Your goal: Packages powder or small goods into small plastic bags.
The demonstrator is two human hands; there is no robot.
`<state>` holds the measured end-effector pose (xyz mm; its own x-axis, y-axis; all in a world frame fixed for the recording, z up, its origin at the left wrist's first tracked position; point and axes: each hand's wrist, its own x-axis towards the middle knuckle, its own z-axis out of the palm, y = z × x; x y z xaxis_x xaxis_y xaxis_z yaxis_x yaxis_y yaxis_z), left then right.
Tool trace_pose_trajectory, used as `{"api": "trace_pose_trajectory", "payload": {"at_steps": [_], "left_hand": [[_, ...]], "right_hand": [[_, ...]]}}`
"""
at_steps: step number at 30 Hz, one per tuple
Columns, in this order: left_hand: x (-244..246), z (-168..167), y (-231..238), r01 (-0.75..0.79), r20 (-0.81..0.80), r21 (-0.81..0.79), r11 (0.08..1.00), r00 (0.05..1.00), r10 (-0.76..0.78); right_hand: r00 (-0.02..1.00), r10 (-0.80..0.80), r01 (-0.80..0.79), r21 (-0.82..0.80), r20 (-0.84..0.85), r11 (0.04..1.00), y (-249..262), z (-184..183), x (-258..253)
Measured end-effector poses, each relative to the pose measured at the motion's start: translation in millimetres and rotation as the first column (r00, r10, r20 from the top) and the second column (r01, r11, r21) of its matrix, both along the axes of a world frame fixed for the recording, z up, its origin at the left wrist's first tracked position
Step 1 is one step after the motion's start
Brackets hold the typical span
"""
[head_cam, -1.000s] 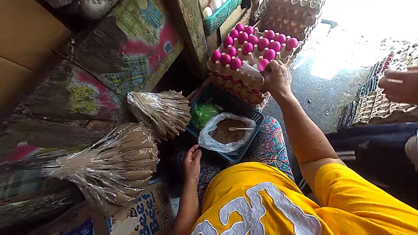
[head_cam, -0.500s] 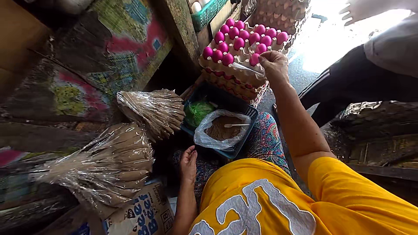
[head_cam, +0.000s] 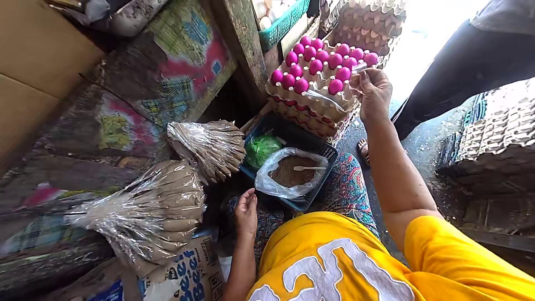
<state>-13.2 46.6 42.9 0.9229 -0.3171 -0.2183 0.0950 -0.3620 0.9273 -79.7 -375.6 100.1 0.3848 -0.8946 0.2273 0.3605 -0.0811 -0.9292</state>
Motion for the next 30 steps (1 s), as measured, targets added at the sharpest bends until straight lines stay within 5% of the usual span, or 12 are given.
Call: {"api": "trace_pose_trajectory", "payload": {"at_steps": [2,5,8,11,14,17,22,27,30], "left_hand": [[-2.1,8.4,-8.2,0.007,0.113,-0.047,0.999,0.994,-0.001],[-5.0,28.8,-27.0,0.123,0.264,-0.164,0.979,0.961,-0.077],[-7.7,56.8,-51.9,0.346,0.326,-0.267,0.899,0.911,-0.253],[-13.3,72.1,-73.2,0.493,0.309,-0.362,0.791,0.864,-0.397],[-23.2,76.1,-85.3,0.306,0.134,-0.552,0.776,0.951,-0.280],[-28.3,82.0,-87.9,0.040,-0.067,-0.614,0.788,0.992,-0.103],[-34.2,83.1,-80.8,-0.128,-0.210,-0.620,0.774,0.978,-0.007],[-37.7,87.5,-79.0,-0.152,-0.176,-0.629,0.762,0.983,0.051],[-36.5,82.7,-72.9,-0.013,-0.024,-0.585,0.811,1.000,-0.001]], "right_hand": [[0.997,-0.064,0.072,-0.221,0.039,0.973,4.3,4.3,-2.8],[0.989,-0.149,0.134,-0.604,0.026,0.786,37.7,23.8,-14.5],[0.998,0.005,-0.045,-0.732,-0.056,0.680,102.4,32.7,-20.9],[0.923,0.332,-0.379,-0.621,-0.196,0.686,165.5,22.4,-21.4],[0.831,0.523,-0.549,-0.437,-0.189,0.713,206.0,4.6,-23.1],[0.778,0.605,-0.627,-0.271,-0.167,0.731,223.4,-10.5,-28.8],[0.733,0.656,-0.678,-0.271,-0.182,0.683,230.1,-23.6,-35.9],[0.614,0.715,-0.788,-0.209,-0.336,0.579,230.5,-26.7,-44.1],[0.591,0.740,-0.800,-0.113,-0.323,0.590,223.7,-24.7,-47.7]]}}
